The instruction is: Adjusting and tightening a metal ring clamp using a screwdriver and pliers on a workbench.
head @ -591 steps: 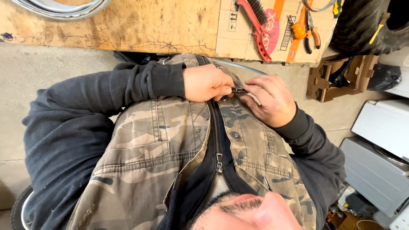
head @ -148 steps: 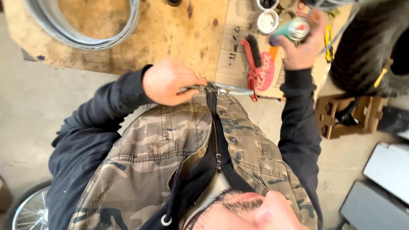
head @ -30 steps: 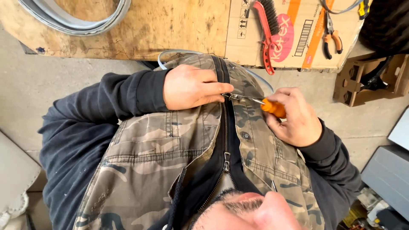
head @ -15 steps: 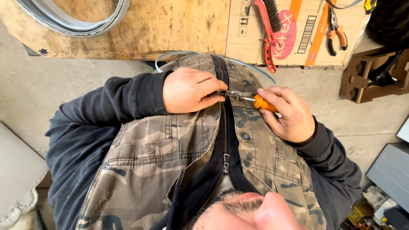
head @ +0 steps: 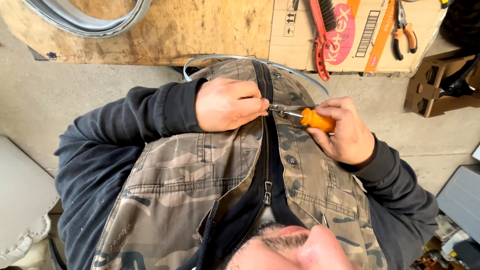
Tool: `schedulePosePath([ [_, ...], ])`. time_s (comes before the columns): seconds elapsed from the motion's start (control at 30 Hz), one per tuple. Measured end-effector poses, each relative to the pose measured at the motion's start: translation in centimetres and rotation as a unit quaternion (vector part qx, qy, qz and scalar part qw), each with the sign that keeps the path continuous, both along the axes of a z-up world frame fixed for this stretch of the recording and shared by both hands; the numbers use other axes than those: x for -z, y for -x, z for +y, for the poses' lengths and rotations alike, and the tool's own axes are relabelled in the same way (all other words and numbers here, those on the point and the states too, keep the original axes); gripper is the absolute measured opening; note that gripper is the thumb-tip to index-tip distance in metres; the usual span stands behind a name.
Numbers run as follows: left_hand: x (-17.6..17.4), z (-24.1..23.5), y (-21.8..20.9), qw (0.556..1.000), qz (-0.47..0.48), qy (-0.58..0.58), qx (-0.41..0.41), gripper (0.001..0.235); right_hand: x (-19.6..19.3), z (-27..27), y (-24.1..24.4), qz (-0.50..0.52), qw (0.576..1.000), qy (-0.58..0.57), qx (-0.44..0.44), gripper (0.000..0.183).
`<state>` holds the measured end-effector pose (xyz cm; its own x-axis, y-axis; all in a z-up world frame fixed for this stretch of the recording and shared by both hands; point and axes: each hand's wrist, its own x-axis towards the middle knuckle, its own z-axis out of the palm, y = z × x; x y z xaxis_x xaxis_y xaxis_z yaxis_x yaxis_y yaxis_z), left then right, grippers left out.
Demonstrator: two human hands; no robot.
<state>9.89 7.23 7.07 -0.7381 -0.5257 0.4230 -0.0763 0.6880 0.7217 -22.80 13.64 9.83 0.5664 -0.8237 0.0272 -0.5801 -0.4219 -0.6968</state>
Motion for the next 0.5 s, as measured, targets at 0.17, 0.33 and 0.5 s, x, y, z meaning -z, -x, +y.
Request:
schedulePosePath([
  [0.17, 0.0, 0.0, 0.2, 0.999, -0.019, -0.033, 0.000, 0.014, 1.4, 0.7, 1.5, -0.045, 0.981, -0.187, 0.035, 0.035],
  [0.33, 0.2, 0.1, 0.3, 0.999, -0.020, -0.028, 0.006, 0.015, 0.1, 0.3, 1.3, -0.165, 0.873, -0.430, 0.159, 0.034],
  [0.5, 0.5, 0.2, 0.3, 1.000, -0.009, -0.014, -0.013, 0.014, -1.3, 0.3, 0.8, -0.177, 0.934, -0.307, 0.054, 0.043],
])
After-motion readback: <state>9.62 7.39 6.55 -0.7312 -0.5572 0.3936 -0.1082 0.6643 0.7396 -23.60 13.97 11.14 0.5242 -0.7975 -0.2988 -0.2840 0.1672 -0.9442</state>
